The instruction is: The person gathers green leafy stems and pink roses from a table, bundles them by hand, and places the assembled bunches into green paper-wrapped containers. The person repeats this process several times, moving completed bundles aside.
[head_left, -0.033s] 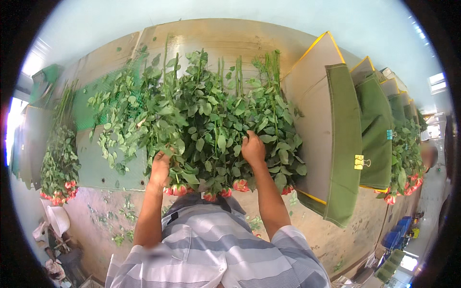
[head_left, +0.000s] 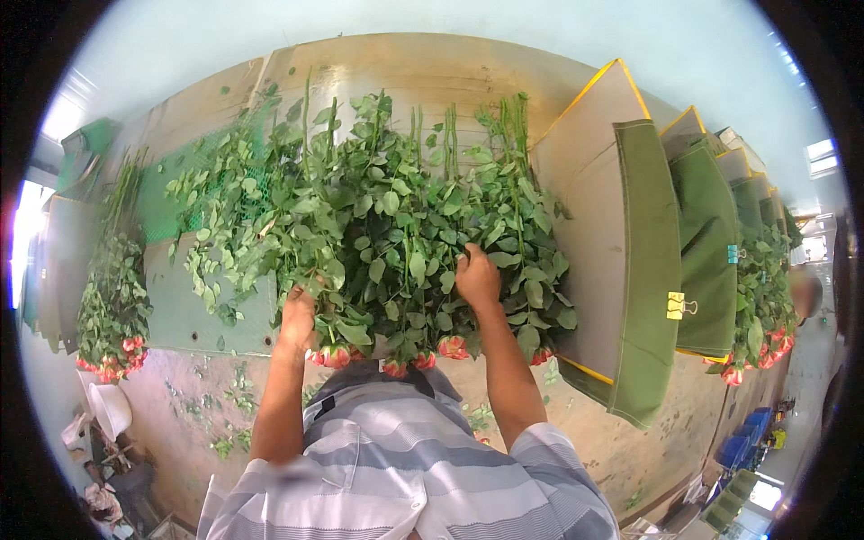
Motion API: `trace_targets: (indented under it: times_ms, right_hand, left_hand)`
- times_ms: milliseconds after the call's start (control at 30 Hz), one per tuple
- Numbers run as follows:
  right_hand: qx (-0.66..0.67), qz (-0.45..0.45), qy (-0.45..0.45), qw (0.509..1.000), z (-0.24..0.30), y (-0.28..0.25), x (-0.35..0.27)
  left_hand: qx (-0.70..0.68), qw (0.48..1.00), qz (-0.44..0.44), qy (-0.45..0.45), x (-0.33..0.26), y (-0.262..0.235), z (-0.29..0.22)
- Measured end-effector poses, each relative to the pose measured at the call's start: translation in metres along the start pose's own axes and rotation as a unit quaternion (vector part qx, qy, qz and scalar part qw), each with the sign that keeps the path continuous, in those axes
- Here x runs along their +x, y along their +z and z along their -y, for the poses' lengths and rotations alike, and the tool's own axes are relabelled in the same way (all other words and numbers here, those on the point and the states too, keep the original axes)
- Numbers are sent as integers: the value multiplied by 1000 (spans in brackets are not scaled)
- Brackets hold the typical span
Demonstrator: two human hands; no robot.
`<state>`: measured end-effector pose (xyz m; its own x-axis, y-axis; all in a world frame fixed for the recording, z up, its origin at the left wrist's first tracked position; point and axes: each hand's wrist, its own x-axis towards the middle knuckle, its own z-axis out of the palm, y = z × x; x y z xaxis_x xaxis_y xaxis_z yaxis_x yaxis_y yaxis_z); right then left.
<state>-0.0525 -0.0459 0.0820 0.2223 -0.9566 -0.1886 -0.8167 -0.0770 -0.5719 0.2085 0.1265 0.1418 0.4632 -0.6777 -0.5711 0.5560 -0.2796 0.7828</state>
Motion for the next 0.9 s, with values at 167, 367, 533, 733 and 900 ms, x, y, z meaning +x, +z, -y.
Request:
trace_targets:
  times_ms: [167, 367, 533, 733, 900]
  right_hand:
    - [74, 38, 6, 997, -3, 1, 4]
    - [35, -139, -157, 977, 5, -2, -9]
    - [264, -7, -83, 961, 52, -8, -62]
    - [257, 152, -69, 952, 65, 74, -85]
    - [65, 116, -34, 991, 109, 114, -68]
  left_hand:
    - [-21, 999, 9, -47, 1, -10, -2]
    - [49, 998, -38, -19, -1, 0, -19]
    - [77, 996, 21, 37, 16, -16, -15]
    - [43, 998, -14, 46, 20, -20, -19]
    - [104, 994, 10, 42, 25, -21, 3]
